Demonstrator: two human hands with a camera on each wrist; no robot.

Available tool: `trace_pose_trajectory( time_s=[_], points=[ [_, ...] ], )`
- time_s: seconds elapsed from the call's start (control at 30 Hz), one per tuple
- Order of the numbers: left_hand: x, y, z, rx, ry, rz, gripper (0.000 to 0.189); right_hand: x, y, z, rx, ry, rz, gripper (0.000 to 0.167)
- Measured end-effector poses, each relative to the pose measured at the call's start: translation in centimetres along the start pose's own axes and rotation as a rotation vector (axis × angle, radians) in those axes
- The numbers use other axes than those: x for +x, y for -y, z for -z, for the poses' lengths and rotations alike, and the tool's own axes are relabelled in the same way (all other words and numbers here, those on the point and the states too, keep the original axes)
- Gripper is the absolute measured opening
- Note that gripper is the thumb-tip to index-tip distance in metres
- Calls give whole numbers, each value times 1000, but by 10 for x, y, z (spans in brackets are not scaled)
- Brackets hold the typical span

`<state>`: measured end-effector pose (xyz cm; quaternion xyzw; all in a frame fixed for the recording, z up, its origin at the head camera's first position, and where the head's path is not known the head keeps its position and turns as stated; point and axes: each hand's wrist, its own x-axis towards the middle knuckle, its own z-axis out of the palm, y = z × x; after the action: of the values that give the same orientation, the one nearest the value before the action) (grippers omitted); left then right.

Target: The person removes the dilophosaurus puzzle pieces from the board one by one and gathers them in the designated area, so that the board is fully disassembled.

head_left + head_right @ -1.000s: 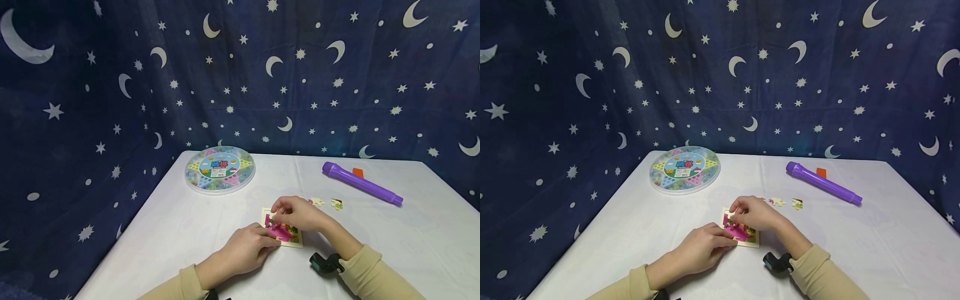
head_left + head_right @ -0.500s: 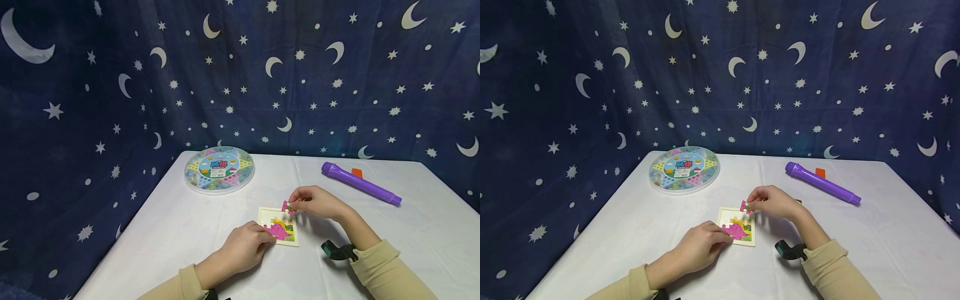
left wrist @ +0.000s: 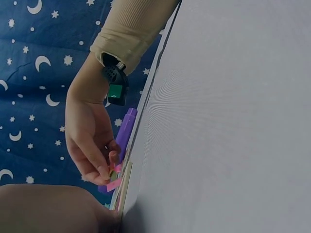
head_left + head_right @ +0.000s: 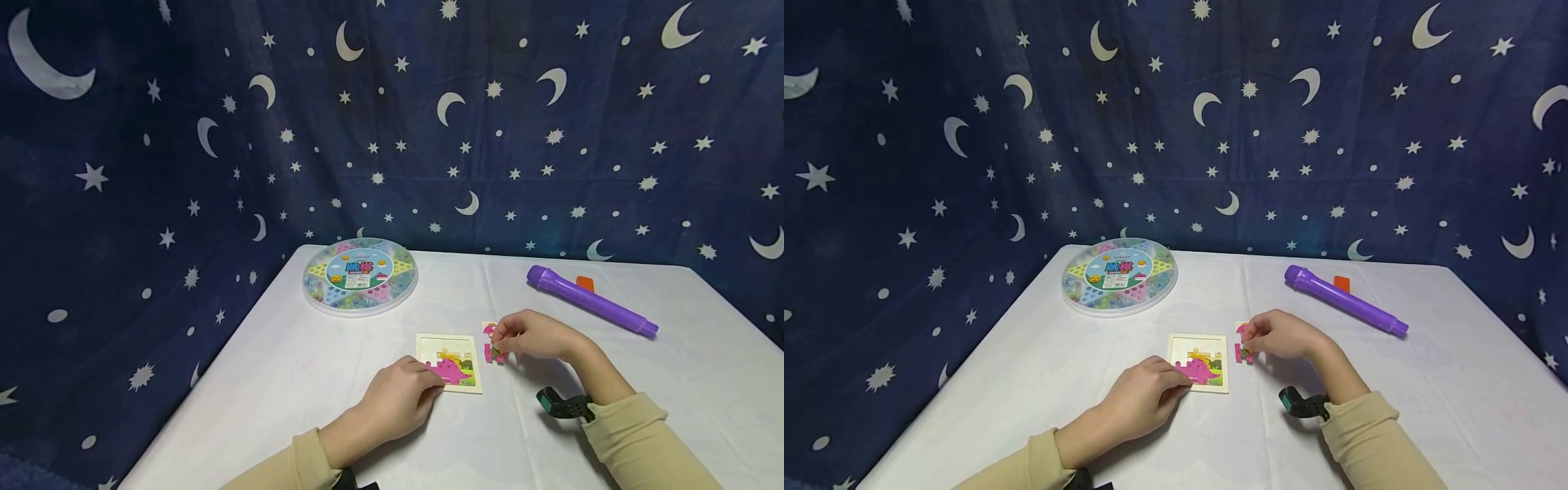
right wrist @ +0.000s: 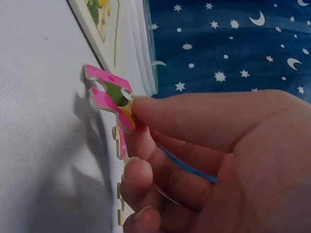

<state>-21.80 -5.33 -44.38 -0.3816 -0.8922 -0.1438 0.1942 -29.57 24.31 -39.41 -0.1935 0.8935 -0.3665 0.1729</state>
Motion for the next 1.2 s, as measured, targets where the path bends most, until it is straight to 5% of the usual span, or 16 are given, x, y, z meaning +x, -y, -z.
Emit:
trace_pose_trajectory(
  time_s=[0.33,0.6,1.2],
  points=[
    [0,1,-1,9,-1,-7,10,2,0,-3,-76,-44,-60,7],
    [-1,0,-1,18,-4,-17,15,4,4,-8,-134,-89,-12,11],
    [0,3,-2,55,56,-37,21,13,31,-39,-152,-26,84,26]
  ],
)
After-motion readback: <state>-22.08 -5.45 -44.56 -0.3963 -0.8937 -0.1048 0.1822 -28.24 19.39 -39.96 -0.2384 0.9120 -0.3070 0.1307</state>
